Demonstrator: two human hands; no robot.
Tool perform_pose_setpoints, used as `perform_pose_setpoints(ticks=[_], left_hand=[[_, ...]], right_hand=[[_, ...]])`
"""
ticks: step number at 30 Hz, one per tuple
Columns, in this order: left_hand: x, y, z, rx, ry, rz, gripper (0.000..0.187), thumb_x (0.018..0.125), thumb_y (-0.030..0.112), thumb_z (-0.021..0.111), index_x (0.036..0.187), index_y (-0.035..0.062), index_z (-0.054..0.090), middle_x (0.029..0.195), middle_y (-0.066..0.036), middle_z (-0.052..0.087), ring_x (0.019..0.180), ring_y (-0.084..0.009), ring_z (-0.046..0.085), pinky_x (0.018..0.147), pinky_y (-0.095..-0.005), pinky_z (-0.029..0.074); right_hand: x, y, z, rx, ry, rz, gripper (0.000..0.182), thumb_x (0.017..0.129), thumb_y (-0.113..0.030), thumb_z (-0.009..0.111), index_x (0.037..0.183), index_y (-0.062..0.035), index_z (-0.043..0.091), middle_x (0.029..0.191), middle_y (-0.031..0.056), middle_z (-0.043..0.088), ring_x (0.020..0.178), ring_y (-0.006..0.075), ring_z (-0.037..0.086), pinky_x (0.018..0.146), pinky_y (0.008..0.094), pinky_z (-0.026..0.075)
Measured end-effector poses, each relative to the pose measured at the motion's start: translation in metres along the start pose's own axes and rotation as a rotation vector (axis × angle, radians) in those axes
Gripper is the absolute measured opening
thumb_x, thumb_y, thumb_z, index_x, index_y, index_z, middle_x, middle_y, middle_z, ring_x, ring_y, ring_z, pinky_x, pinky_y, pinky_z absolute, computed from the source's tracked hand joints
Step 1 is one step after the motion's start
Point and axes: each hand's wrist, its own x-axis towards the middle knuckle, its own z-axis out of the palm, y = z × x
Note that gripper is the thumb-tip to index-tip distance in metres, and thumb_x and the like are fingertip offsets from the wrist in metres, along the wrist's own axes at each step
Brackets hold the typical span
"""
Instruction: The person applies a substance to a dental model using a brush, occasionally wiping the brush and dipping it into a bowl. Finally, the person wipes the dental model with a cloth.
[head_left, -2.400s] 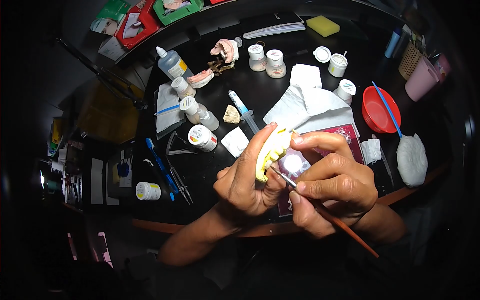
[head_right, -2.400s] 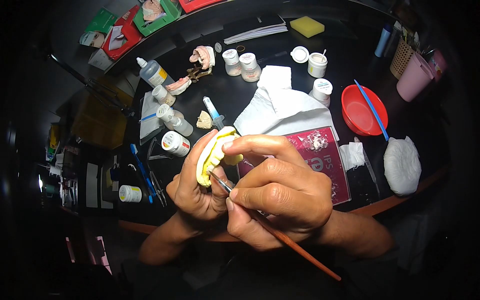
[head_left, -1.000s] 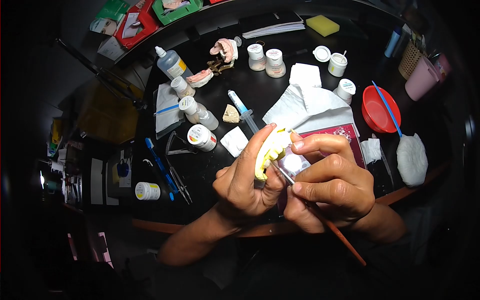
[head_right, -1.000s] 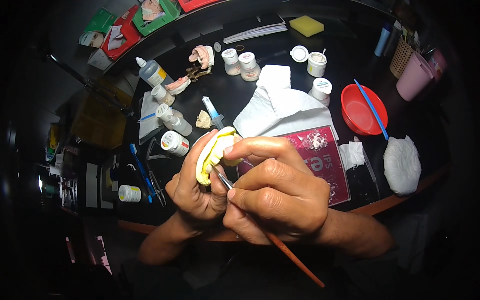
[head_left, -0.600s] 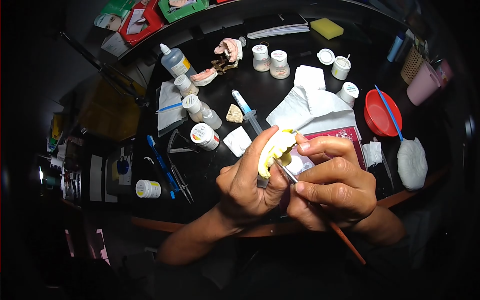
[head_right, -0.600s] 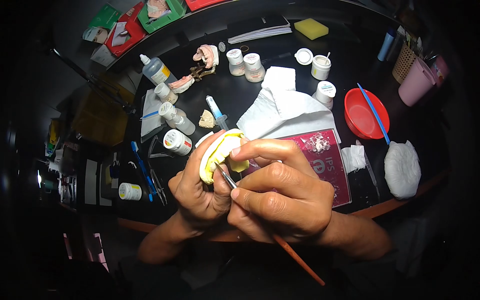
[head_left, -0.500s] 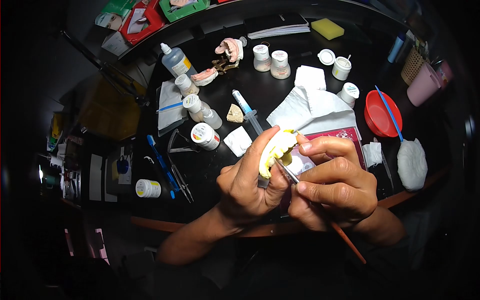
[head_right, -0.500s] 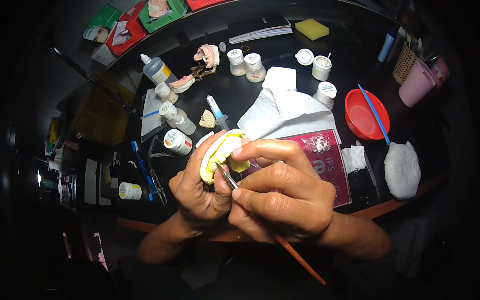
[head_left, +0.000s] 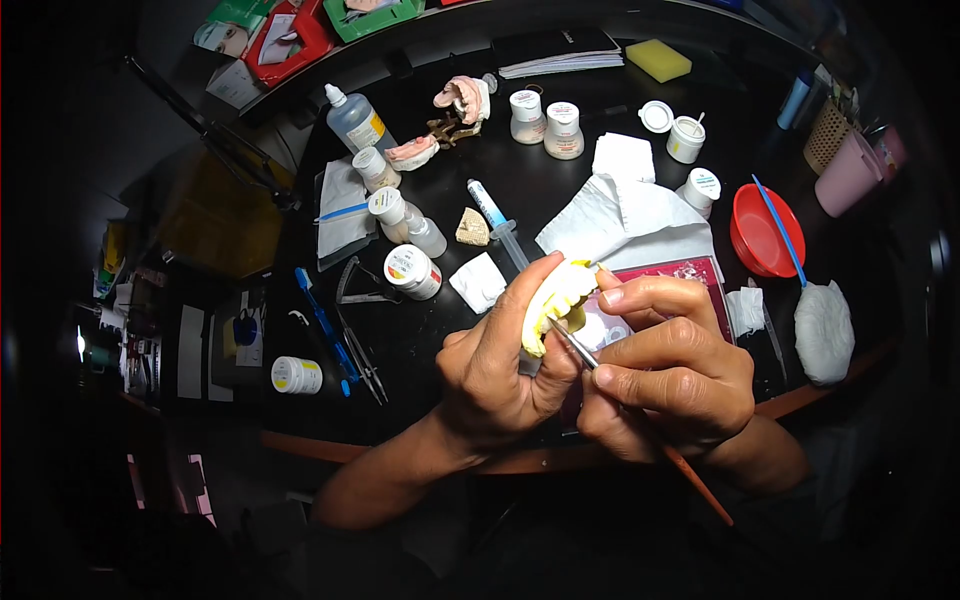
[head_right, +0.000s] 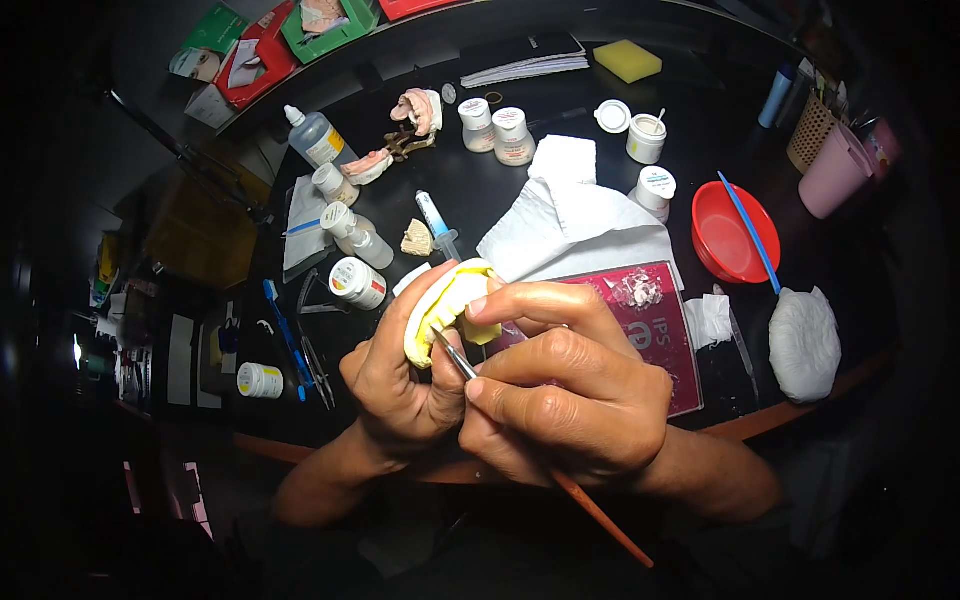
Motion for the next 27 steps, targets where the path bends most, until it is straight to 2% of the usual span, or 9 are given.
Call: perform_pose_setpoints(ticks=[14,27], left_hand=[[-0.0001,0.0021,-0.0016,-0.011,-0.012,-0.031,0.052,0.105,0.028,0.065,0.138,-0.0111,0.057,0.108,-0.025,0.075,0.093,-0.0297,0.08,0.075,-0.0336,0.063],[0.0008,0.0005,0.0001,0.012,0.005,-0.003,0.052,0.105,0.028,0.065,0.137,-0.012,0.057,0.107,-0.025,0.076,0.092,-0.03,0.08,0.075,-0.0338,0.063]], right_hand=[[-0.0003,0.0004,0.0006,-0.012,0.002,-0.003,0.019,0.071,0.007,0.083,0.087,0.0016,0.074,0.087,0.012,0.072,0.108,0.0353,0.071,0.089,0.0441,0.063],[-0.0004,-0.0001,0.0019,0.005,0.005,0.005,0.018,0.071,0.007,0.083,0.086,0.0014,0.074,0.085,0.0114,0.072,0.107,0.0353,0.071,0.094,0.0486,0.062]])
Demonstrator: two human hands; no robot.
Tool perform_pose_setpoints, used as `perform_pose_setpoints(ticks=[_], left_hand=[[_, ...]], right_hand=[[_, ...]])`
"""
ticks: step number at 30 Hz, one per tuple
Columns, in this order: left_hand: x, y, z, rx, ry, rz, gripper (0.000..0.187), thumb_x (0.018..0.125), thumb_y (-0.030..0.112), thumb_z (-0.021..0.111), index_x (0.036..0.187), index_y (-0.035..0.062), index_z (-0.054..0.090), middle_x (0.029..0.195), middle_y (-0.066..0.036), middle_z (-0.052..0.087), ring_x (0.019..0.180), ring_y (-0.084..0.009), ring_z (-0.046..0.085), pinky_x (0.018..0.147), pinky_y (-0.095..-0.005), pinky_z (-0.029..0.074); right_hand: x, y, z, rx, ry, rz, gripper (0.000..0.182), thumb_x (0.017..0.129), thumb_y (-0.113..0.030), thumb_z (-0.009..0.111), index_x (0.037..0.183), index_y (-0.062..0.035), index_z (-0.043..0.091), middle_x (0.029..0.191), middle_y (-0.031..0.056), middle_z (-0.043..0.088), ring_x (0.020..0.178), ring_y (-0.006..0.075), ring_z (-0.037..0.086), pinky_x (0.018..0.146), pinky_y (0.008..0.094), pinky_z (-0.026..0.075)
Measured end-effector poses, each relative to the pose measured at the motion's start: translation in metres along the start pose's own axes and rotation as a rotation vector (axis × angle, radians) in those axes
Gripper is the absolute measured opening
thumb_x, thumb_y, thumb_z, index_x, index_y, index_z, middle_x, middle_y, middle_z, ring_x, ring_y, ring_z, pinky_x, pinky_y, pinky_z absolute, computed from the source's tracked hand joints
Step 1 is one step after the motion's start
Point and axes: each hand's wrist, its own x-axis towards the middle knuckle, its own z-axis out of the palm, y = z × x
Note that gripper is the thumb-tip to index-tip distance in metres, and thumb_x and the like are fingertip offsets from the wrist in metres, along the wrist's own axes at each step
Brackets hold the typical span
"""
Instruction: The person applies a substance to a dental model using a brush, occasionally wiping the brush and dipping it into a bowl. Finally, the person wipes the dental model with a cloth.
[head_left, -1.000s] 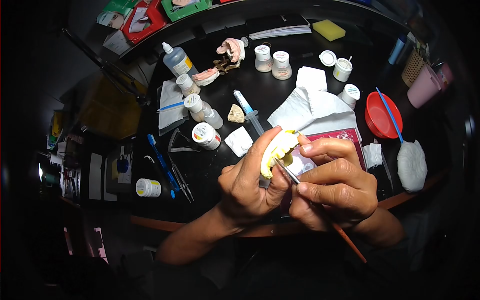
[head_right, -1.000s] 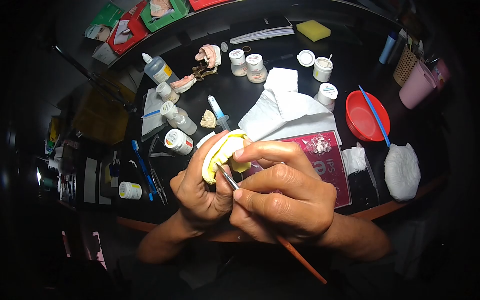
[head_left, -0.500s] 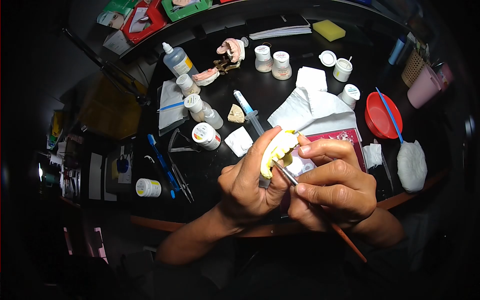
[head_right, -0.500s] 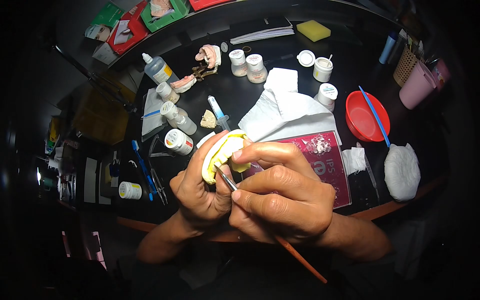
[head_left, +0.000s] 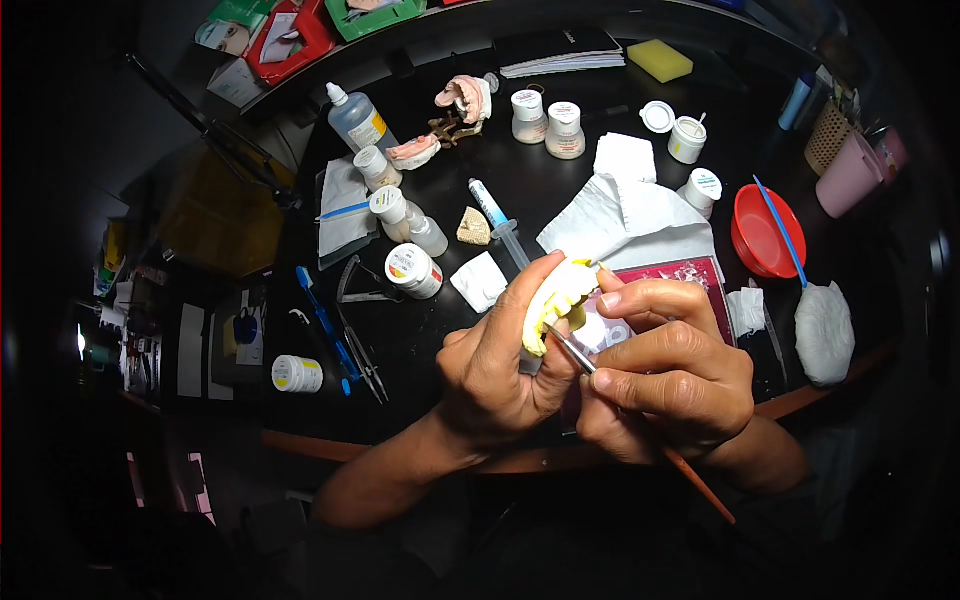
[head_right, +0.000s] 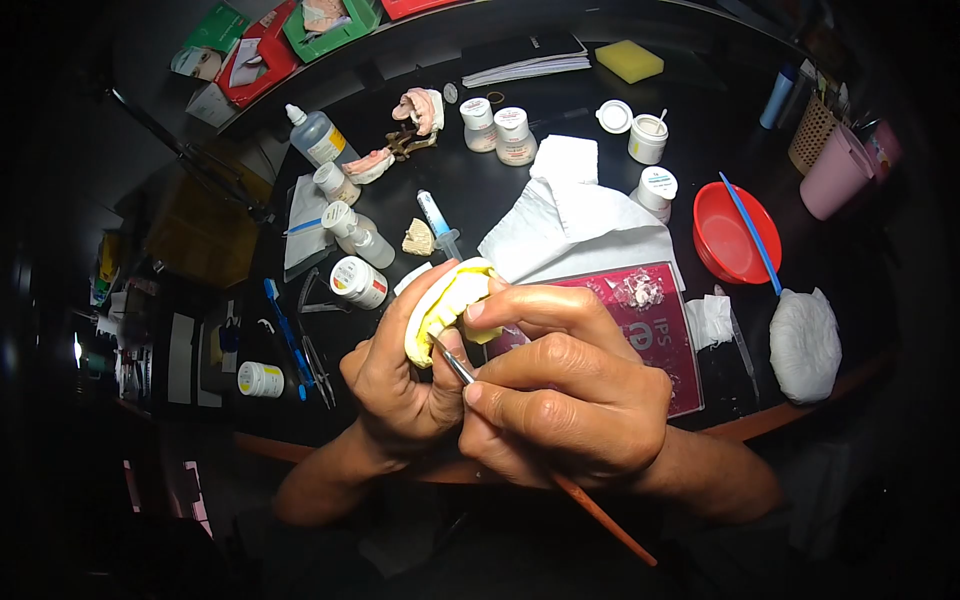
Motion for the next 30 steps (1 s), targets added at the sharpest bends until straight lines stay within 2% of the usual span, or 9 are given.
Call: perform_pose_setpoints(ticks=[4,30], left_hand=[[0.0014,0.0055,-0.0019,0.011,-0.006,-0.027,0.047,0.108,0.025,0.059,0.135,-0.014,0.058,0.108,-0.022,0.077,0.094,-0.024,0.079,0.079,-0.0305,0.063],[0.0033,0.0039,-0.002,0.04,-0.008,0.021,0.048,0.108,0.024,0.06,0.135,-0.0154,0.058,0.108,-0.024,0.077,0.095,-0.0258,0.079,0.079,-0.0315,0.063]], right_hand=[[0.001,-0.0021,-0.0005,0.012,0.0,0.009,0.018,0.07,0.007,0.083,0.085,0.0017,0.074,0.085,0.0116,0.072,0.107,0.0354,0.071,0.095,0.049,0.062],[0.0006,-0.0025,-0.0008,0.028,-0.003,0.016,0.018,0.071,0.009,0.082,0.086,0.0026,0.074,0.086,0.0132,0.072,0.109,0.0368,0.07,0.096,0.0505,0.062]])
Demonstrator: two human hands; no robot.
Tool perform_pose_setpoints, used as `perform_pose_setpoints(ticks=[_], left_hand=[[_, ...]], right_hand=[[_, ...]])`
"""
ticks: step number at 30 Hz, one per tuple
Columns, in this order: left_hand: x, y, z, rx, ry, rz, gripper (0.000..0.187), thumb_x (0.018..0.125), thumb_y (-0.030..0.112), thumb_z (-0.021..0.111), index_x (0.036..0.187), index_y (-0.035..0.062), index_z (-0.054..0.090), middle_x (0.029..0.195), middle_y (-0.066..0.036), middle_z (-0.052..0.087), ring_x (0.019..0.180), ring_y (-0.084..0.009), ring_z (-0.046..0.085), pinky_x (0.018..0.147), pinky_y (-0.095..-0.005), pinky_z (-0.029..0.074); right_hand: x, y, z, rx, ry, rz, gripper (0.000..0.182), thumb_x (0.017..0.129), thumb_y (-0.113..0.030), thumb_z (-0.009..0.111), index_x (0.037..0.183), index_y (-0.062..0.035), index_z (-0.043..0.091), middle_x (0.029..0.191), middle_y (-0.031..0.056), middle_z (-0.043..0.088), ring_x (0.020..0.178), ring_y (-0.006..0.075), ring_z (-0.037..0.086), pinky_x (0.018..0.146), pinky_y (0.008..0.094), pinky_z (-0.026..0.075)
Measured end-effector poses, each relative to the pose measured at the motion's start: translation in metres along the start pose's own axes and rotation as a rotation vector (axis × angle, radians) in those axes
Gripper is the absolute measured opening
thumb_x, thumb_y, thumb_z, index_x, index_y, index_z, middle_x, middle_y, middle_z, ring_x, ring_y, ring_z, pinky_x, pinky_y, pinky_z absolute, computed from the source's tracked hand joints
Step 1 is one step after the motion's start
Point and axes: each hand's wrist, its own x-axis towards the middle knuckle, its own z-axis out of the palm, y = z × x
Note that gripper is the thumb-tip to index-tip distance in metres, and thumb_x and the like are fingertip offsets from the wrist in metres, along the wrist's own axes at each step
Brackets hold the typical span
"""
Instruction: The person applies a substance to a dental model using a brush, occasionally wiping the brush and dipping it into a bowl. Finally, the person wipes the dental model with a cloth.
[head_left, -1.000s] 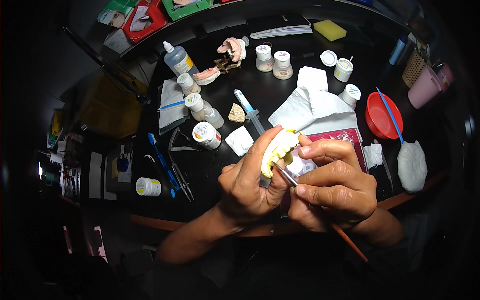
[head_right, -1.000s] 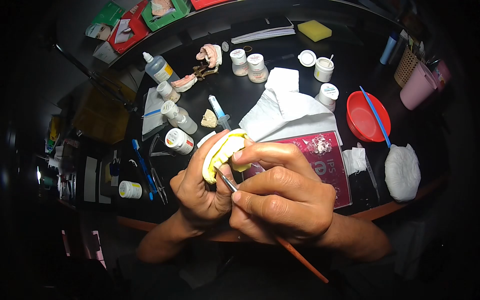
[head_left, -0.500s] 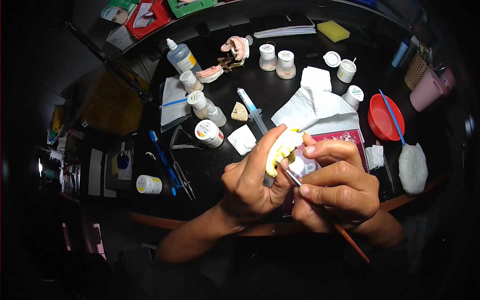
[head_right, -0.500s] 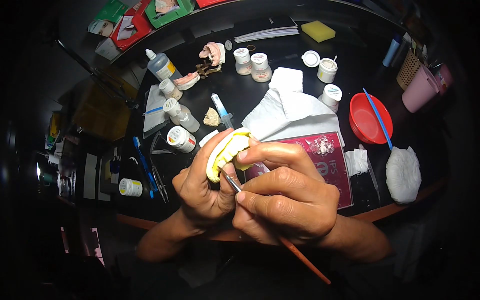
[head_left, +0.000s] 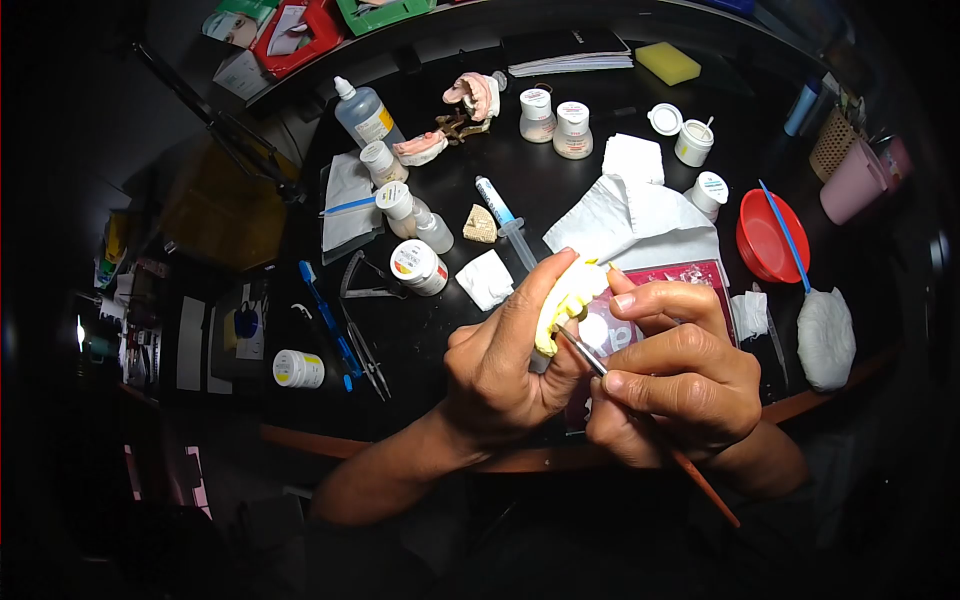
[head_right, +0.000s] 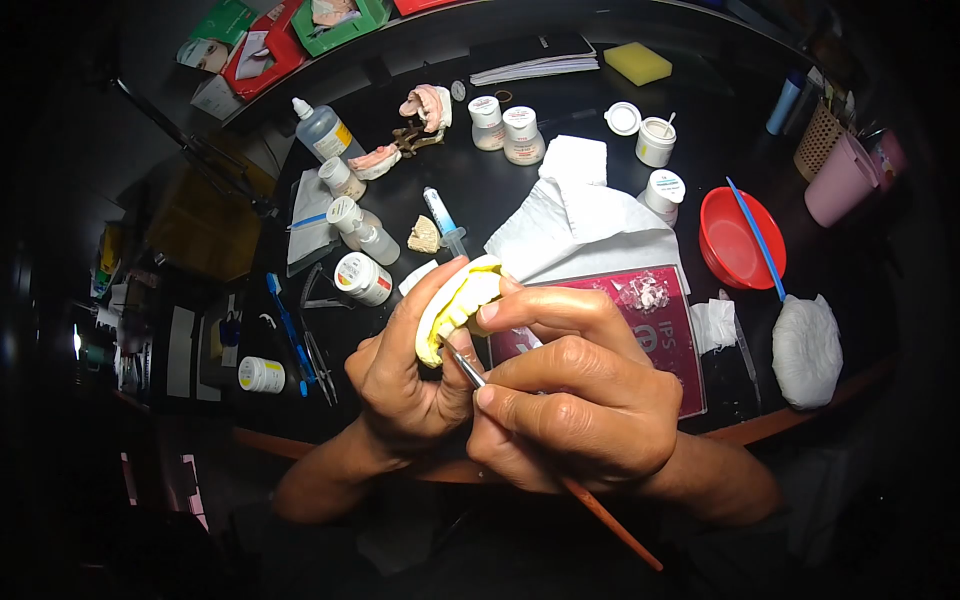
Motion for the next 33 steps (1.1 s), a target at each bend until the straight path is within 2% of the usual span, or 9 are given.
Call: perform_pose_setpoints(ticks=[13,16,19,22,33], left_hand=[[-0.0009,-0.0012,0.0001,0.012,0.002,0.007,0.049,0.108,0.026,0.061,0.134,-0.0158,0.058,0.108,-0.023,0.077,0.095,-0.0256,0.079,0.079,-0.0317,0.063],[-0.0016,-0.0028,0.0,0.017,0.0,0.018,0.051,0.105,0.03,0.066,0.133,-0.013,0.06,0.116,-0.026,0.073,0.09,-0.0302,0.08,0.074,-0.0339,0.063],[-0.0009,-0.0022,0.0005,0.021,0.002,0.007,0.051,0.105,0.03,0.066,0.133,-0.0132,0.06,0.116,-0.026,0.073,0.09,-0.0295,0.08,0.073,-0.0333,0.063],[0.0009,0.0022,-0.0013,0.009,-0.006,-0.006,0.047,0.108,0.025,0.061,0.132,-0.0159,0.059,0.11,-0.024,0.076,0.096,-0.0262,0.079,0.079,-0.0316,0.063],[0.0013,0.0017,-0.0016,0.014,-0.01,-0.004,0.048,0.108,0.025,0.06,0.133,-0.0159,0.058,0.11,-0.024,0.076,0.096,-0.0261,0.078,0.079,-0.0314,0.063]], right_hand=[[0.0005,-0.0006,0.0,0.003,-0.007,0.005,0.018,0.071,0.009,0.082,0.085,0.0026,0.074,0.086,0.0126,0.072,0.108,0.0366,0.07,0.098,0.0522,0.061],[0.0001,0.0001,0.0006,0.002,-0.004,0.002,0.018,0.07,0.009,0.082,0.085,0.0025,0.074,0.086,0.0125,0.072,0.108,0.0364,0.07,0.098,0.0523,0.061],[0.0002,0.0003,0.0003,0.002,-0.008,-0.001,0.018,0.07,0.009,0.081,0.085,0.0025,0.074,0.085,0.0123,0.072,0.108,0.0363,0.07,0.098,0.0522,0.061],[0.0005,-0.0005,0.0,-0.002,-0.009,0.002,0.019,0.07,0.009,0.081,0.086,0.0022,0.074,0.085,0.0119,0.072,0.108,0.0362,0.07,0.098,0.0523,0.061],[0.0001,0.0,-0.0011,-0.022,-0.023,-0.007,0.02,0.068,0.006,0.082,0.085,0.0006,0.074,0.085,0.0108,0.072,0.105,0.0362,0.071,0.098,0.0536,0.06]])
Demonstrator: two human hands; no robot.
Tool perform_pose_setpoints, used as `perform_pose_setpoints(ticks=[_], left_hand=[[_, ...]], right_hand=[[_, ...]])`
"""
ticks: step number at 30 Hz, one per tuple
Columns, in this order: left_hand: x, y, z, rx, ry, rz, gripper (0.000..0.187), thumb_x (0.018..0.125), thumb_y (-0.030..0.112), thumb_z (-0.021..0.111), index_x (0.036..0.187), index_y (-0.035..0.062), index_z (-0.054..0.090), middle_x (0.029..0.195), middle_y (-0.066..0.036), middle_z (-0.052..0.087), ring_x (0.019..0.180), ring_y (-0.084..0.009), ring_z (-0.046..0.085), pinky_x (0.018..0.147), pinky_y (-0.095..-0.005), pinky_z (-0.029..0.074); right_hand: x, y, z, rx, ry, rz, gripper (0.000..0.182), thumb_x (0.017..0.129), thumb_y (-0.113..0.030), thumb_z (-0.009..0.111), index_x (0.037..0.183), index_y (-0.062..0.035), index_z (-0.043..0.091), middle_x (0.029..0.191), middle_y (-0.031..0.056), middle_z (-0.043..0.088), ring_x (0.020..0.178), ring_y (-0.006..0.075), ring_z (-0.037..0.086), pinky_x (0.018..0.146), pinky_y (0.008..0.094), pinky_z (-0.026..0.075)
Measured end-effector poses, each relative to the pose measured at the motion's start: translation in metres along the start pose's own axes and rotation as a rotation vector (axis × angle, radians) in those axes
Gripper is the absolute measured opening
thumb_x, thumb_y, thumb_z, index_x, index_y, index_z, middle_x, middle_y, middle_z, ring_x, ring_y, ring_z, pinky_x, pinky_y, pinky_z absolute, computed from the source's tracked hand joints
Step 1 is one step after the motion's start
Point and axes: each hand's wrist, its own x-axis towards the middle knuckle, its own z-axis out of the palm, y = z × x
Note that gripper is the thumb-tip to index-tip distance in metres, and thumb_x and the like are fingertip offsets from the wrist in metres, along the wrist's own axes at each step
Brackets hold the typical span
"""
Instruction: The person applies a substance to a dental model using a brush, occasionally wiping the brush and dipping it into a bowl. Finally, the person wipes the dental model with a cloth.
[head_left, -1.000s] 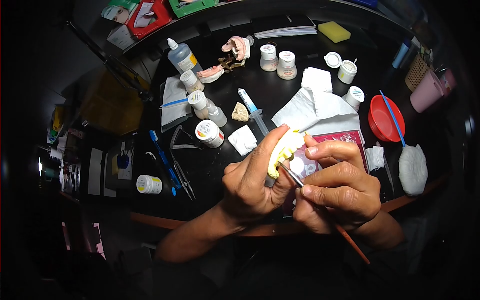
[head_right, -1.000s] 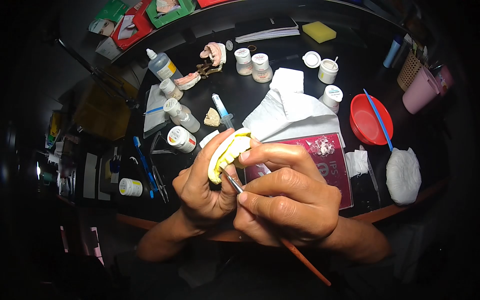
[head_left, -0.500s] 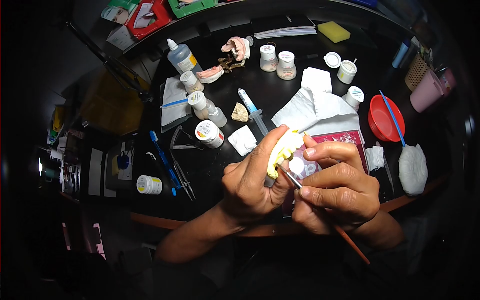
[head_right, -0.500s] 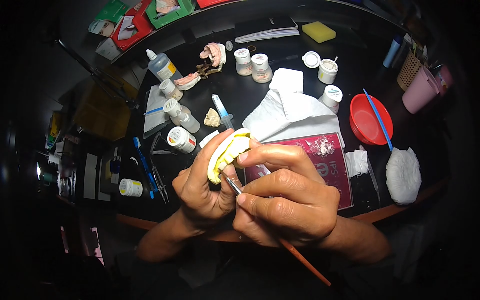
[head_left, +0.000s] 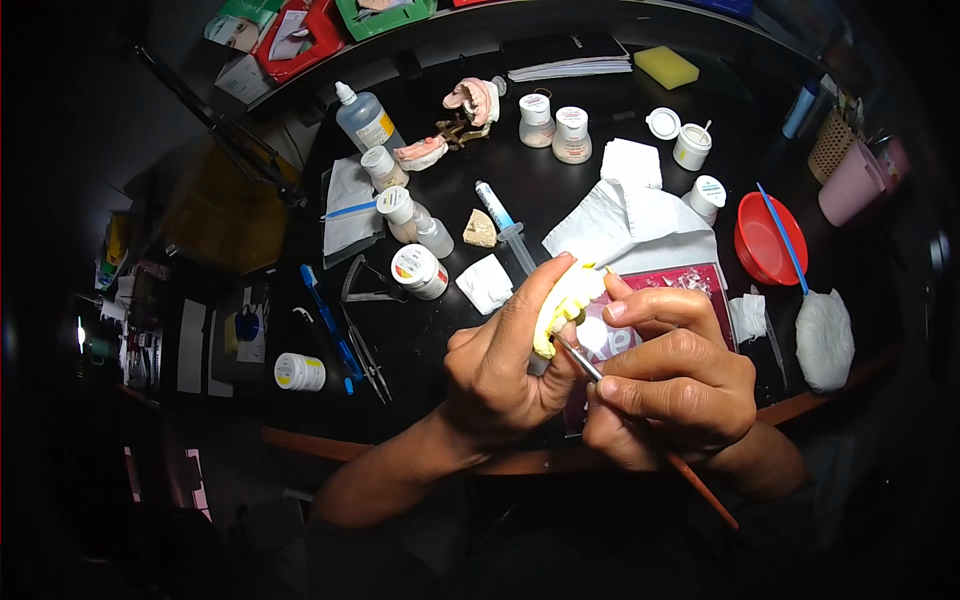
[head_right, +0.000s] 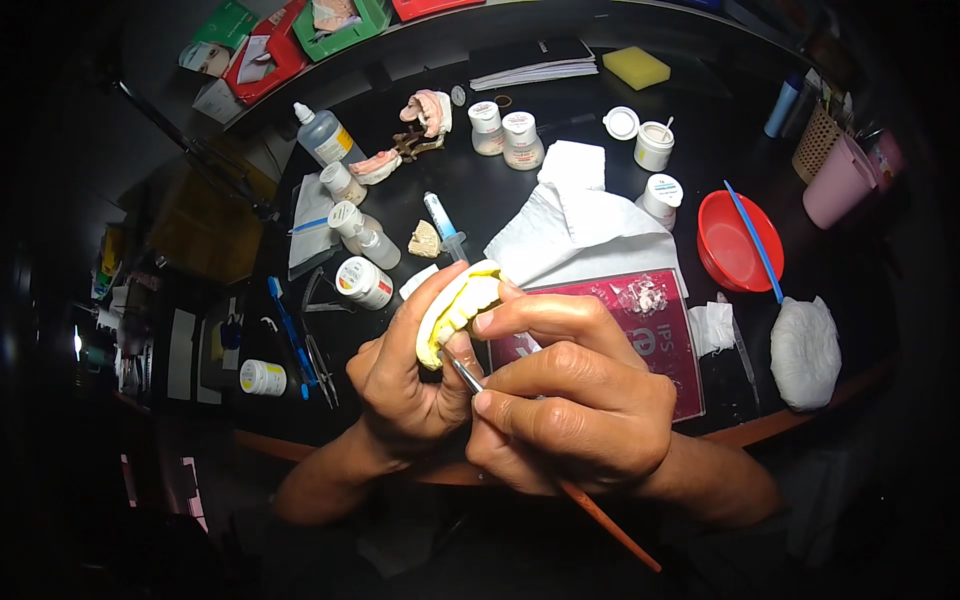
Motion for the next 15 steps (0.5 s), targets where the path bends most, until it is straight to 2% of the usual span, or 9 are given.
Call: perform_pose_setpoints(ticks=[4,11,15], left_hand=[[-0.0034,-0.0064,0.0021,-0.047,-0.005,-0.002,0.048,0.105,0.025,0.065,0.134,-0.0135,0.059,0.115,-0.026,0.074,0.088,-0.029,0.08,0.073,-0.033,0.063],[-0.0004,-0.0056,0.0024,-0.041,-0.009,0.018,0.046,0.105,0.022,0.064,0.135,-0.0131,0.058,0.108,-0.026,0.075,0.09,-0.0308,0.08,0.074,-0.035,0.064],[0.0026,-0.002,0.0002,-0.023,-0.023,0.016,0.045,0.105,0.021,0.063,0.135,-0.0129,0.058,0.106,-0.026,0.075,0.091,-0.0323,0.08,0.074,-0.0362,0.064]], right_hand=[[0.0001,0.0,-0.0008,0.005,0.015,-0.004,0.021,0.067,0.006,0.081,0.085,0.0004,0.073,0.084,0.0105,0.071,0.104,0.036,0.071,0.097,0.0526,0.061],[0.0002,0.0022,-0.0011,-0.004,0.046,0.003,0.02,0.068,0.007,0.082,0.084,0.0004,0.071,0.083,0.0103,0.069,0.102,0.035,0.072,0.087,0.0443,0.063],[0.0007,0.0018,-0.0011,-0.011,0.042,0.006,0.02,0.068,0.007,0.082,0.083,0.0006,0.071,0.082,0.0102,0.069,0.102,0.0346,0.071,0.085,0.043,0.063]])
